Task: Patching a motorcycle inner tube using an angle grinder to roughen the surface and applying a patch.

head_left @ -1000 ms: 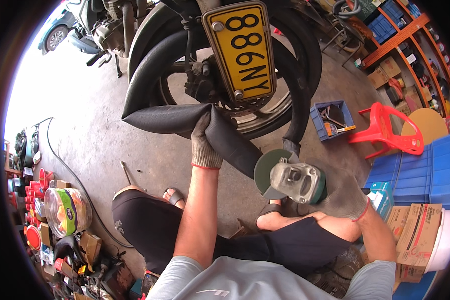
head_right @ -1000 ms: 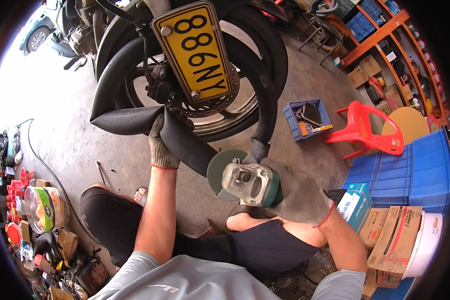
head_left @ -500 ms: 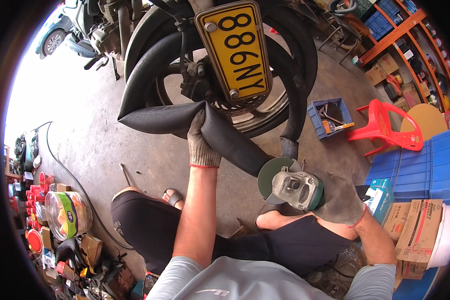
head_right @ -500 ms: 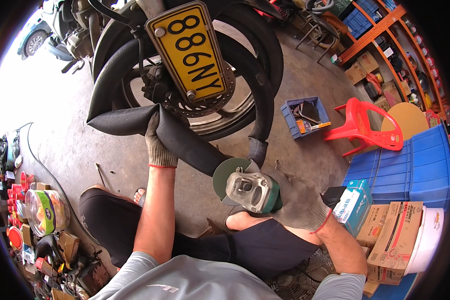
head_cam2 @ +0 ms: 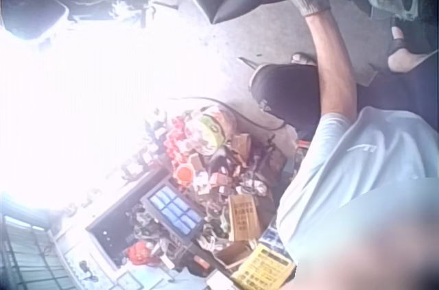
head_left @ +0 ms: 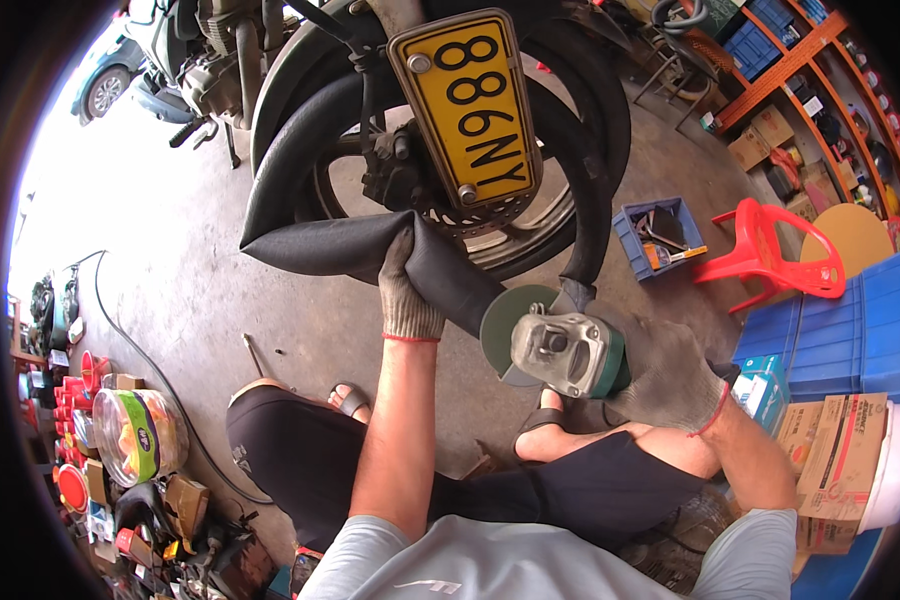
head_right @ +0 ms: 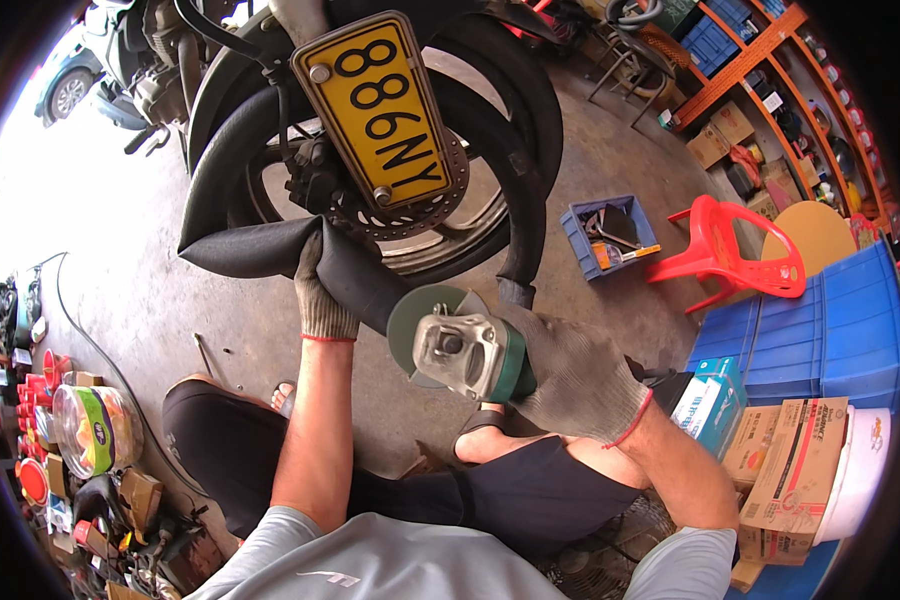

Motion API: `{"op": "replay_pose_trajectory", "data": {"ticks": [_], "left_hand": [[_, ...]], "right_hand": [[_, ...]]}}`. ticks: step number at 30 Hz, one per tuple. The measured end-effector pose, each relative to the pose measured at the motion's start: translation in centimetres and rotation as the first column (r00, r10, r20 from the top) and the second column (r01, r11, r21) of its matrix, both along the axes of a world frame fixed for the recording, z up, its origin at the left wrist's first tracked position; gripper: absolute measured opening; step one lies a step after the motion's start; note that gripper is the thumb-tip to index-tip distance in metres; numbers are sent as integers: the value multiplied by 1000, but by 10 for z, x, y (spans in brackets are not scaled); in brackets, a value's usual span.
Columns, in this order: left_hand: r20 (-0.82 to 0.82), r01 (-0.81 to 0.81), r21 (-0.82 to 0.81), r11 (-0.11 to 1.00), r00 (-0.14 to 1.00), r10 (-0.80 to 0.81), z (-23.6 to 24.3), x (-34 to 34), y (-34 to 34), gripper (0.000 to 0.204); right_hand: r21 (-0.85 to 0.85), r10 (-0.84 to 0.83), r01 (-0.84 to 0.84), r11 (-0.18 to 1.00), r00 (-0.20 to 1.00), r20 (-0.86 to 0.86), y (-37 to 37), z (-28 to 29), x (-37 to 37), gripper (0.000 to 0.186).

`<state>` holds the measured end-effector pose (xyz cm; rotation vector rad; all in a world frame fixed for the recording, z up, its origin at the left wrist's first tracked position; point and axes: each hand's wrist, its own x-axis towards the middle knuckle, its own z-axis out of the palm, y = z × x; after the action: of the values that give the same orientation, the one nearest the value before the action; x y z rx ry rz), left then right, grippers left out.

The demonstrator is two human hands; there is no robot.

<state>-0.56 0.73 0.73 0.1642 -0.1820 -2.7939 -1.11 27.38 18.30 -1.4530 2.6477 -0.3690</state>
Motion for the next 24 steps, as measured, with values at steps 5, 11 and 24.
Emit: {"op": "replay_pose_trajectory", "data": {"ticks": [5, 11, 24], "left_hand": [[39, 23, -33, 999, 999, -21, 0, 4, -1, 37], [-30, 51, -78, 996, 998, -53, -6, 5, -5, 39], [-30, 43, -68, 997, 999, -45, -6, 5, -4, 38]], "right_hand": [[-116, -28, 36, 993, 997, 67, 3, 1, -3, 69], [-15, -28, 29, 999, 999, 25, 23, 5, 8, 58], [50, -152, 145, 988, 968, 197, 22, 0, 21, 62]]}}
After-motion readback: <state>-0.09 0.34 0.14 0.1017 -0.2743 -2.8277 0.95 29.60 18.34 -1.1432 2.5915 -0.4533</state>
